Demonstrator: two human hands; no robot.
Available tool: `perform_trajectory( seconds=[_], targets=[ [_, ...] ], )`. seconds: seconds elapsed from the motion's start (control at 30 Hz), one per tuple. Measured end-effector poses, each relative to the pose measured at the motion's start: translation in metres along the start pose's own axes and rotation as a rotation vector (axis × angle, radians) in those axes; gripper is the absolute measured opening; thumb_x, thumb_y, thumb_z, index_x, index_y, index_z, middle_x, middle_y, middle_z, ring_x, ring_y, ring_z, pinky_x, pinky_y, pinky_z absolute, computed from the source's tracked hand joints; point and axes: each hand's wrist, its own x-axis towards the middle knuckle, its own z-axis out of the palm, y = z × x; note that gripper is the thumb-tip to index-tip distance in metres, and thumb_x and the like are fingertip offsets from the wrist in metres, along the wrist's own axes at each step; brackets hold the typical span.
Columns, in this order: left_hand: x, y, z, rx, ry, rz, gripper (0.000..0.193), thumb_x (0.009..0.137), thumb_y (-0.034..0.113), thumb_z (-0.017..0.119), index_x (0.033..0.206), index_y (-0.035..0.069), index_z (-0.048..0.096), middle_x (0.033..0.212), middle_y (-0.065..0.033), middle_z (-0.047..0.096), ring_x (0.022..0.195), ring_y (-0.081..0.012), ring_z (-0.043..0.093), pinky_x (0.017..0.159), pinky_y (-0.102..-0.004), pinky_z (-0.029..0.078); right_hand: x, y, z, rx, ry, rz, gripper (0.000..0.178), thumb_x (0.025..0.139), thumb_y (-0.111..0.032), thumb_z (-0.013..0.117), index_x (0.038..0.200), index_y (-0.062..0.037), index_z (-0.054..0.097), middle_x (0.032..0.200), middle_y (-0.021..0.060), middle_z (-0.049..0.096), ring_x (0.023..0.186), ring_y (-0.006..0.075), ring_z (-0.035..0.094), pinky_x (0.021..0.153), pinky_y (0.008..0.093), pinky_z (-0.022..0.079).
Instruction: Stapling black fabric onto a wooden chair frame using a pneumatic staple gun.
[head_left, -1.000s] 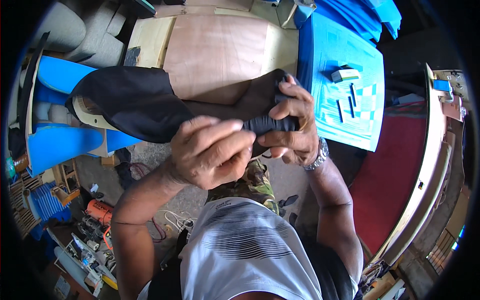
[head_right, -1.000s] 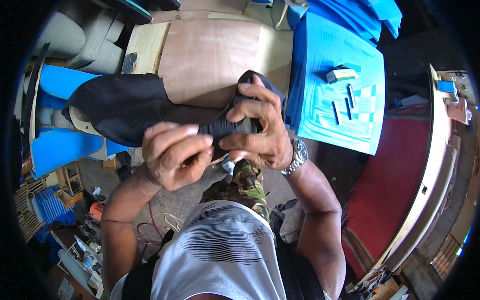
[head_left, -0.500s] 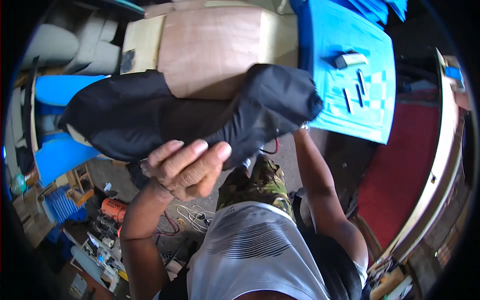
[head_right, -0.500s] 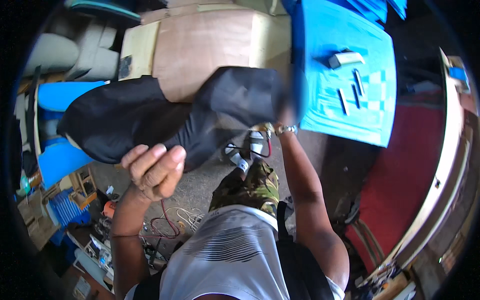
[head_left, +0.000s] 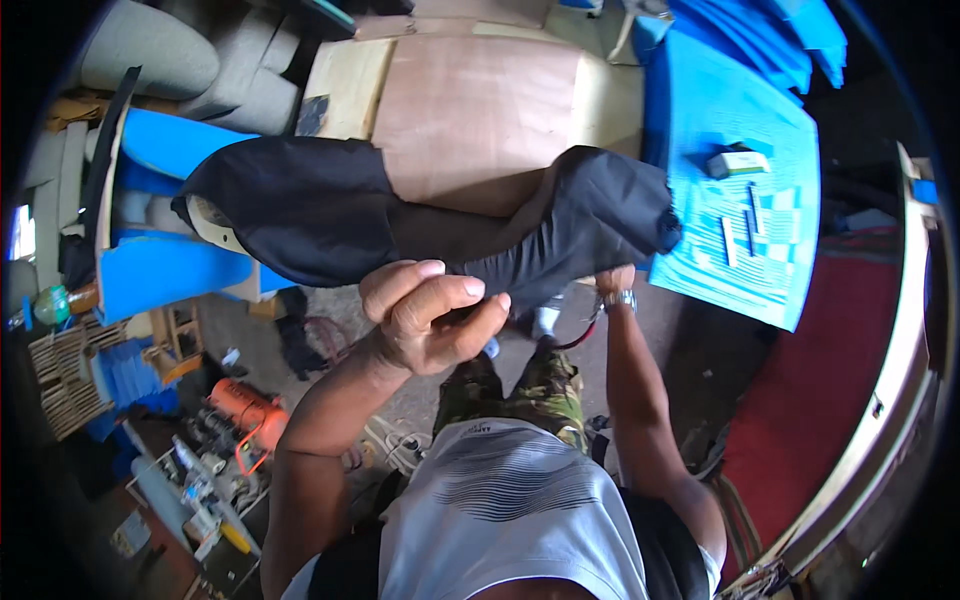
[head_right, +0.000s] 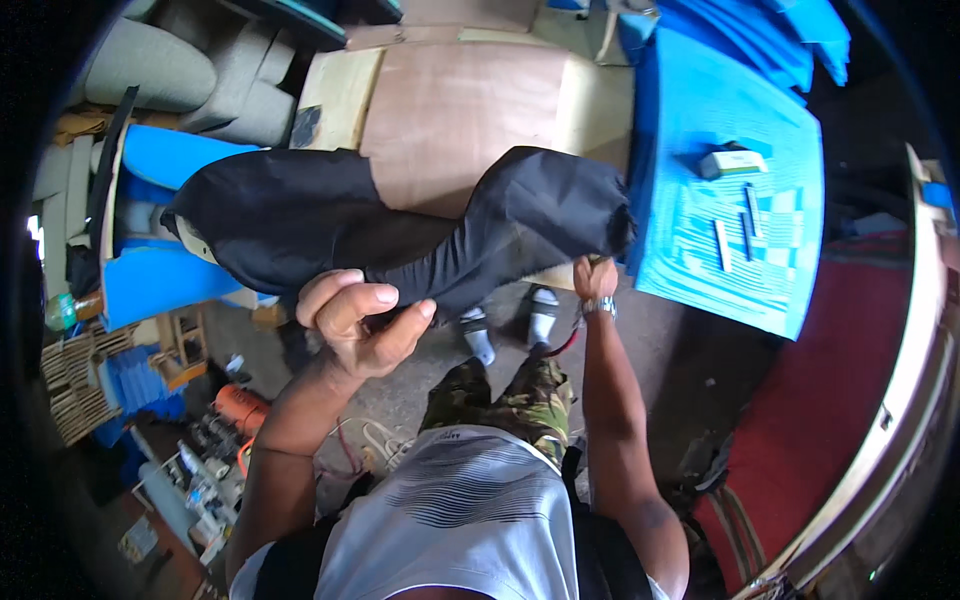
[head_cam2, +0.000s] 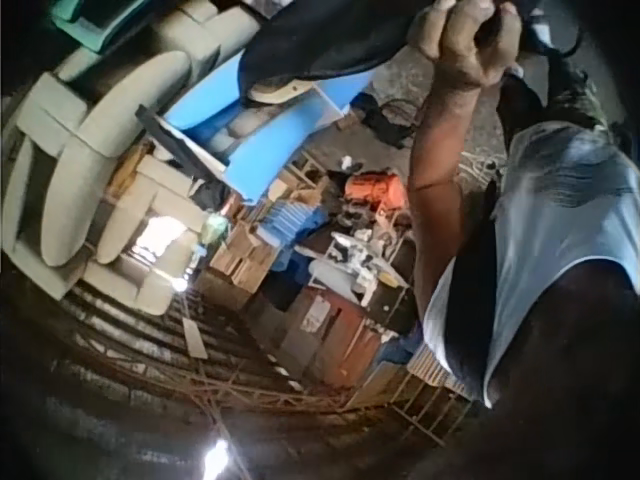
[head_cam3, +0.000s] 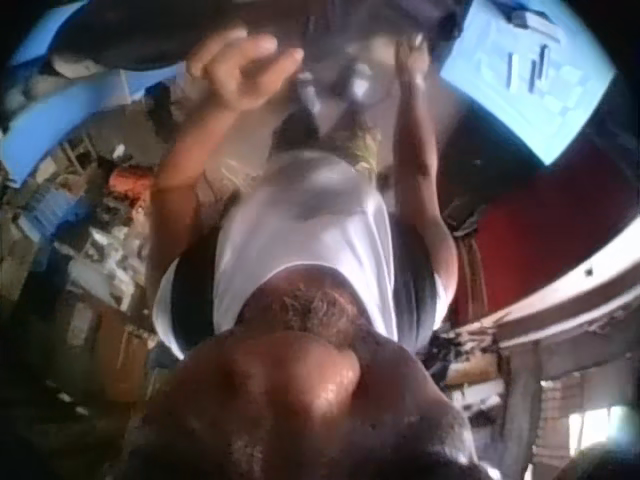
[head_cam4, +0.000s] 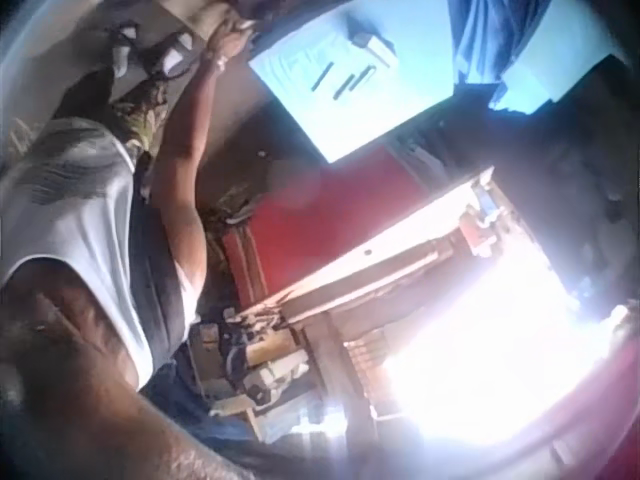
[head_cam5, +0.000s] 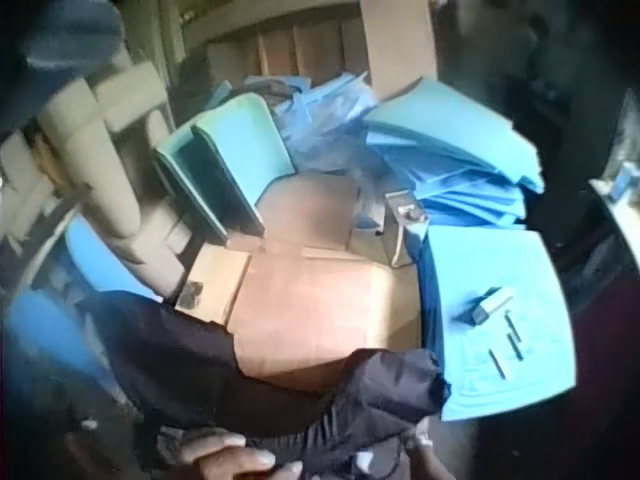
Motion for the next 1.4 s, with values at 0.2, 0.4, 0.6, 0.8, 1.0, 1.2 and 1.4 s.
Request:
perform_trajectory(
  seconds=[0.2, 0.4, 0.6, 0.8, 1.0, 1.2, 1.4],
  targets=[
    [-0.012, -0.003, -0.040, 0.000, 0.073, 0.032, 0.027, 0.077, 0.014, 0.074, 0.102, 0.025, 0.071, 0.095, 0.0045, 0.048, 0.097, -0.0172, 0.046, 0.084, -0.0331, 0.043, -0.077, -0.255, -0.275, 1.155, 0.080, 0.268, 0.032, 0.088, -0.001, 0.054, 0.120, 0.0012, 0.052, 0.086, 0.0062, 0.061, 0.071, 0.0157, 0.059, 0.063, 0.0285, 0.048],
    [-0.018, -0.001, -0.062, -0.073, 0.174, 0.042, 0.028, 0.074, 0.016, 0.073, 0.101, 0.020, 0.071, 0.096, 0.0042, 0.052, 0.099, -0.0180, 0.048, 0.084, -0.0344, 0.046, -0.117, -0.392, -0.404, 0.849, -0.164, -0.042, 0.039, 0.095, -0.037, 0.062, 0.093, 0.0017, 0.057, 0.069, 0.0043, 0.062, 0.059, 0.0109, 0.058, 0.053, 0.0253, 0.046],
    [-0.023, -0.005, -0.073, -0.157, 0.251, 0.058, 0.020, 0.083, 0.018, 0.070, 0.103, 0.020, 0.070, 0.096, 0.0045, 0.055, 0.096, -0.0156, 0.051, 0.086, -0.0347, 0.046, -0.115, -0.449, -0.411, 0.621, -0.225, 0.020, 0.053, 0.092, -0.053, 0.062, 0.085, -0.0003, 0.058, 0.060, 0.0014, 0.060, 0.055, 0.0094, 0.058, 0.051, 0.0248, 0.046],
    [-0.023, -0.014, -0.081, -0.164, 0.260, 0.084, 0.020, 0.082, 0.017, 0.075, 0.100, 0.019, 0.067, 0.094, 0.0054, 0.057, 0.092, -0.0144, 0.055, 0.083, -0.0323, 0.047, -0.112, -0.477, -0.412, 0.311, -0.247, 0.050, 0.057, 0.097, -0.054, 0.052, 0.073, -0.0033, 0.059, 0.055, 0.0023, 0.059, 0.051, 0.0117, 0.059, 0.048, 0.0262, 0.045],
    [-0.030, -0.017, -0.083, -0.228, 0.253, 0.101, 0.018, 0.077, 0.015, 0.078, 0.095, 0.016, 0.073, 0.092, 0.0044, 0.056, 0.091, -0.0172, 0.051, 0.079, -0.0350, 0.048, -0.119, -0.493, -0.410, 0.318, -0.224, 0.045, 0.058, 0.097, -0.056, 0.051, 0.072, -0.0046, 0.057, 0.055, 0.0012, 0.060, 0.051, 0.0108, 0.059, 0.049, 0.0262, 0.046],
    [-0.024, -0.016, -0.087, -0.321, 0.241, 0.063, 0.018, 0.080, 0.015, 0.076, 0.097, 0.012, 0.070, 0.091, 0.0052, 0.058, 0.092, -0.0144, 0.055, 0.083, -0.0327, 0.048, -0.120, -0.494, -0.410, 0.350, -0.258, 0.067, 0.050, 0.099, -0.048, 0.053, 0.075, -0.0044, 0.056, 0.058, 0.0010, 0.059, 0.052, 0.0094, 0.059, 0.050, 0.0259, 0.045],
    [-0.016, -0.016, -0.077, -0.236, 0.252, 0.169, 0.021, 0.083, 0.008, 0.070, 0.103, 0.012, 0.067, 0.094, -0.0006, 0.059, 0.096, -0.0175, 0.055, 0.082, -0.0338, 0.050, -0.147, -0.443, -0.435, 0.445, -0.185, 0.261, 0.038, 0.097, -0.038, 0.061, 0.095, 0.0001, 0.056, 0.063, 0.0000, 0.057, 0.054, 0.0067, 0.052, 0.050, 0.0241, 0.042]
  ],
)
